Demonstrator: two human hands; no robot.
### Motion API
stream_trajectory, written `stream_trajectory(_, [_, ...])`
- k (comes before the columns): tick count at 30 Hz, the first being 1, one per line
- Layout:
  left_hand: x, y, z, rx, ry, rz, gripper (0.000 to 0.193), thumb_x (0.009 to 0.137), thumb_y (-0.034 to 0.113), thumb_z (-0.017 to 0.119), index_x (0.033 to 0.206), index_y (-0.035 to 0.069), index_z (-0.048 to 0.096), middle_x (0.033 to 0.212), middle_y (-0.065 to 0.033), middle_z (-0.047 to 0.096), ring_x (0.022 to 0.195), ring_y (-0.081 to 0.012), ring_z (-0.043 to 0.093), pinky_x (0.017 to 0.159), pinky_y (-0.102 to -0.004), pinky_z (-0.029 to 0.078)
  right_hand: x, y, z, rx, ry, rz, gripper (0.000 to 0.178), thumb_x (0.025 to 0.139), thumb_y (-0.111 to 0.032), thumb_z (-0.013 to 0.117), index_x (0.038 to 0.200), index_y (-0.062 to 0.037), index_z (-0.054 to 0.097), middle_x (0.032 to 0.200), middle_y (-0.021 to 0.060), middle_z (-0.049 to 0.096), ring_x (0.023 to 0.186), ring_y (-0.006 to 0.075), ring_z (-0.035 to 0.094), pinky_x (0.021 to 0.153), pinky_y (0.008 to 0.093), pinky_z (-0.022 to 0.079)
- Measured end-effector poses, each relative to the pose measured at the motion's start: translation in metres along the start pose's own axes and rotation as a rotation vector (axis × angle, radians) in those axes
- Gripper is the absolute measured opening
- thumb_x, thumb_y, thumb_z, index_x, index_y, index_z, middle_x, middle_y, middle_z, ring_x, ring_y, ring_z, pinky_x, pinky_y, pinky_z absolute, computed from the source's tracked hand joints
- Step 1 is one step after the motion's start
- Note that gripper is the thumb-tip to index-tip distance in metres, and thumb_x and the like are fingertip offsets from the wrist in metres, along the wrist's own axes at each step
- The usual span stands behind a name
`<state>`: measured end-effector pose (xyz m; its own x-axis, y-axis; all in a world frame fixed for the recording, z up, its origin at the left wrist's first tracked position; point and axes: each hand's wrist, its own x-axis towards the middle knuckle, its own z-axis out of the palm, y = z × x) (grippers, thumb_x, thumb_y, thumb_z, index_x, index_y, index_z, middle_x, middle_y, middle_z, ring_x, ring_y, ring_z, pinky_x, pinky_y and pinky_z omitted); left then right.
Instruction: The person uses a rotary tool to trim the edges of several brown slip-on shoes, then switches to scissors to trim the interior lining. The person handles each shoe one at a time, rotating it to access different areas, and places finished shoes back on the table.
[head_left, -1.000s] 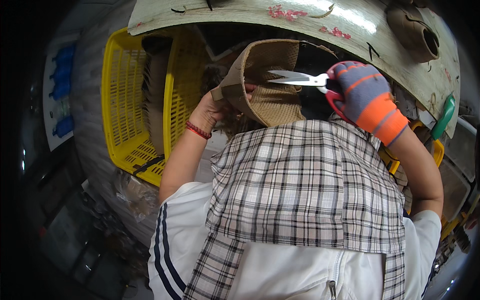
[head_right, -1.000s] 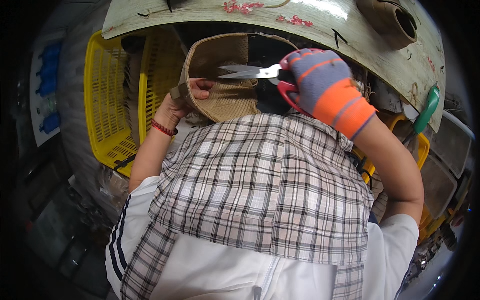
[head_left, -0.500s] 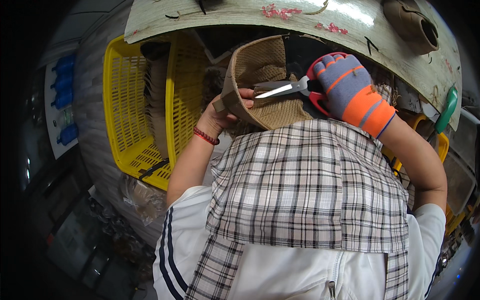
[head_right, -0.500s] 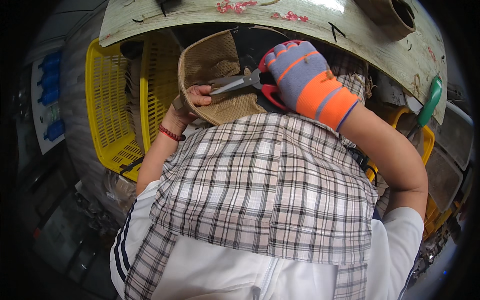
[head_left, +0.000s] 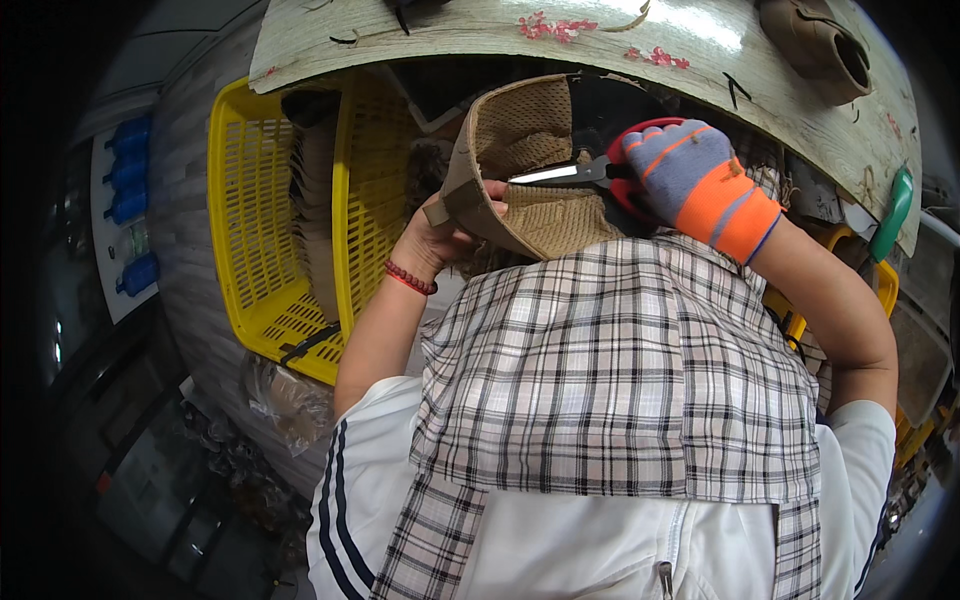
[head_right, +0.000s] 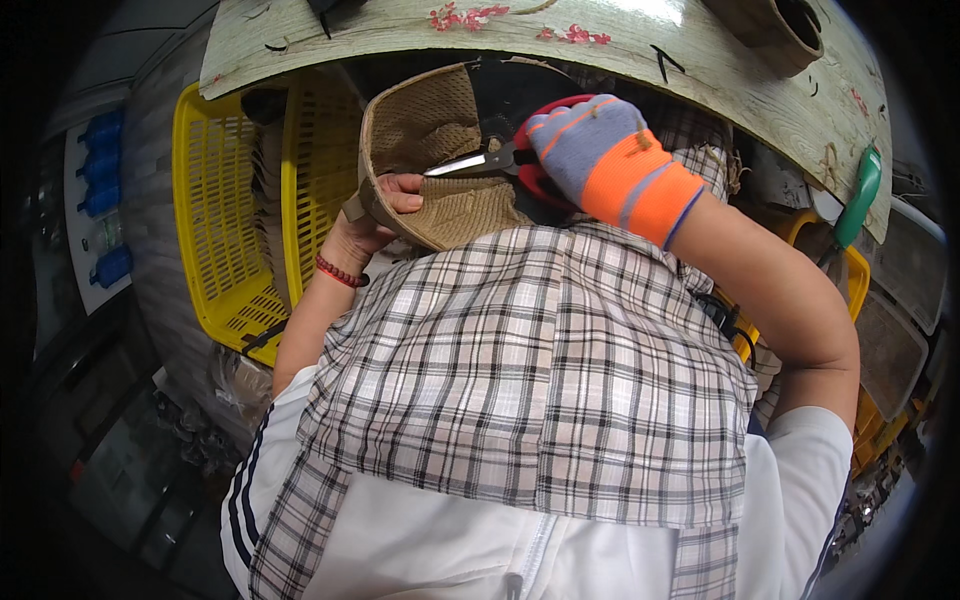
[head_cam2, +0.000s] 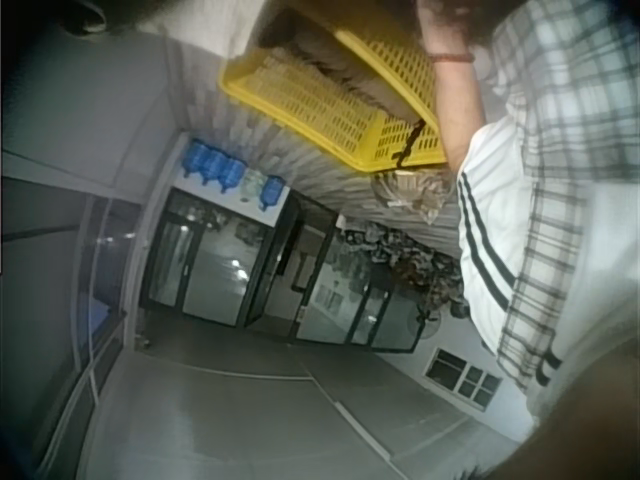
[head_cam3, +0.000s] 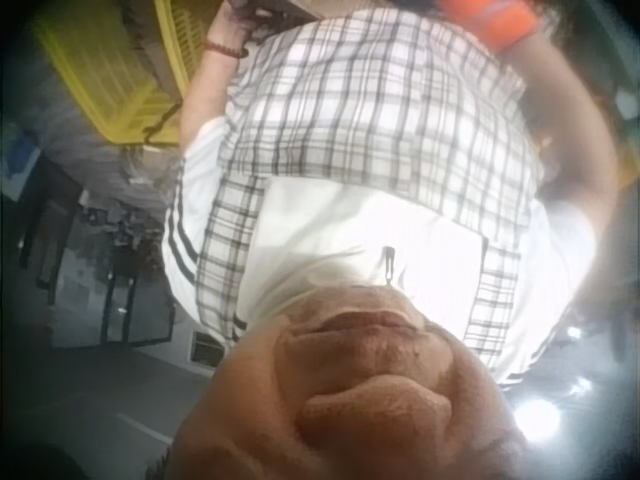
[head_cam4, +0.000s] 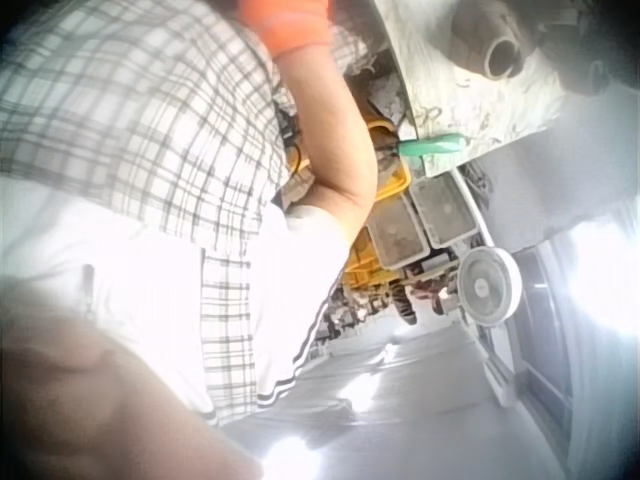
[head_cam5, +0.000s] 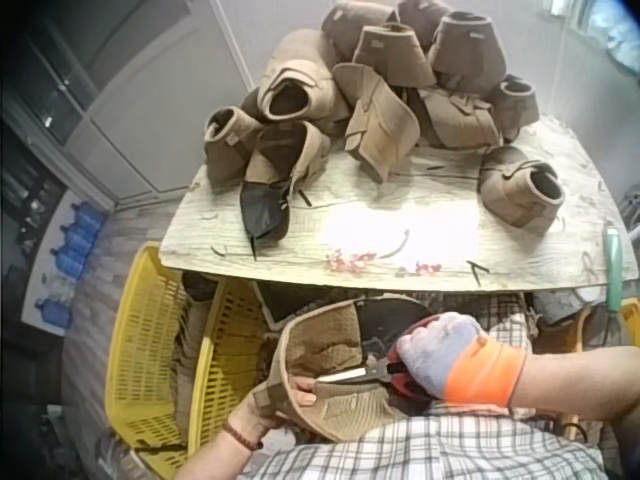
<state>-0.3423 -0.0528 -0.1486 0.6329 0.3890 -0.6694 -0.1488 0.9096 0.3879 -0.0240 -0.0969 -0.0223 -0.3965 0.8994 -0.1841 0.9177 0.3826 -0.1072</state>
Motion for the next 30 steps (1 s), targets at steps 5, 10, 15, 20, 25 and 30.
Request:
stream_trajectory(5, [0.0, -0.001, -0.006, -0.03, -0.005, 0.003, 0.026, 0.091, 0.007, 0.06, 0.112, -0.008, 0.06, 0.093, -0.0165, 0.07, 0.085, -0.0231, 0.071, 0.078, -0.0322, 0.06, -0.012, 0.015, -0.008, 0.15, 0.029, 0.067, 0.03, 0.081, -0.034, 0.069, 0.099, -0.0105, 0.065, 0.09, 0.0089, 0.069, 0.085, 0.0274, 0.067, 0.074, 0.0359, 0.053])
stream_trajectory(10, [0.002, -0.006, -0.01, -0.049, -0.01, 0.061, 0.029, 0.096, 0.013, 0.053, 0.116, -0.008, 0.058, 0.097, -0.0175, 0.07, 0.088, -0.0243, 0.07, 0.08, -0.0343, 0.06, -0.01, 0.003, -0.006, 0.062, 0.058, -0.027, 0.034, 0.077, -0.036, 0.073, 0.101, -0.0124, 0.065, 0.093, 0.0082, 0.064, 0.091, 0.0253, 0.063, 0.08, 0.0353, 0.048])
stream_trajectory(15, [-0.009, 0.001, 0.018, -0.086, 0.154, 0.083, 0.032, 0.097, 0.013, 0.051, 0.121, -0.007, 0.056, 0.098, -0.0183, 0.07, 0.086, -0.0233, 0.071, 0.067, -0.0287, 0.061, 0.005, -0.006, -0.004, -0.106, 0.024, -0.06, 0.036, 0.078, -0.038, 0.072, 0.101, -0.0124, 0.065, 0.091, 0.0065, 0.064, 0.088, 0.0218, 0.064, 0.077, 0.0347, 0.048])
stream_trajectory(20, [0.012, -0.015, -0.028, -0.025, -0.008, 0.022, 0.033, 0.097, 0.014, 0.05, 0.121, -0.008, 0.056, 0.1, -0.0181, 0.07, 0.081, -0.0202, 0.071, 0.043, -0.0156, 0.049, 0.006, -0.002, -0.003, -0.091, -0.106, 0.021, 0.033, 0.081, -0.038, 0.069, 0.101, -0.0116, 0.065, 0.085, 0.0077, 0.066, 0.084, 0.0225, 0.067, 0.073, 0.0335, 0.051])
stream_trajectory(25, [0.01, -0.01, -0.021, 0.022, -0.013, 0.046, 0.033, 0.096, 0.011, 0.052, 0.121, -0.009, 0.056, 0.1, -0.0185, 0.07, 0.082, -0.0185, 0.071, 0.043, -0.0147, 0.049, -0.005, 0.002, -0.006, 0.072, -0.025, 0.03, 0.032, 0.08, -0.037, 0.071, 0.1, -0.0129, 0.066, 0.088, 0.0076, 0.067, 0.088, 0.0235, 0.066, 0.077, 0.0345, 0.051])
stream_trajectory(30, [-0.005, -0.006, -0.006, 0.083, -0.006, 0.11, 0.039, 0.093, 0.012, 0.057, 0.127, -0.007, 0.053, 0.111, -0.0181, 0.067, 0.087, -0.0163, 0.07, 0.049, -0.0154, 0.051, -0.008, 0.01, -0.003, 0.093, -0.03, 0.014, 0.039, 0.079, -0.041, 0.071, 0.104, -0.0121, 0.066, 0.095, 0.0076, 0.065, 0.094, 0.0247, 0.064, 0.08, 0.0352, 0.05])
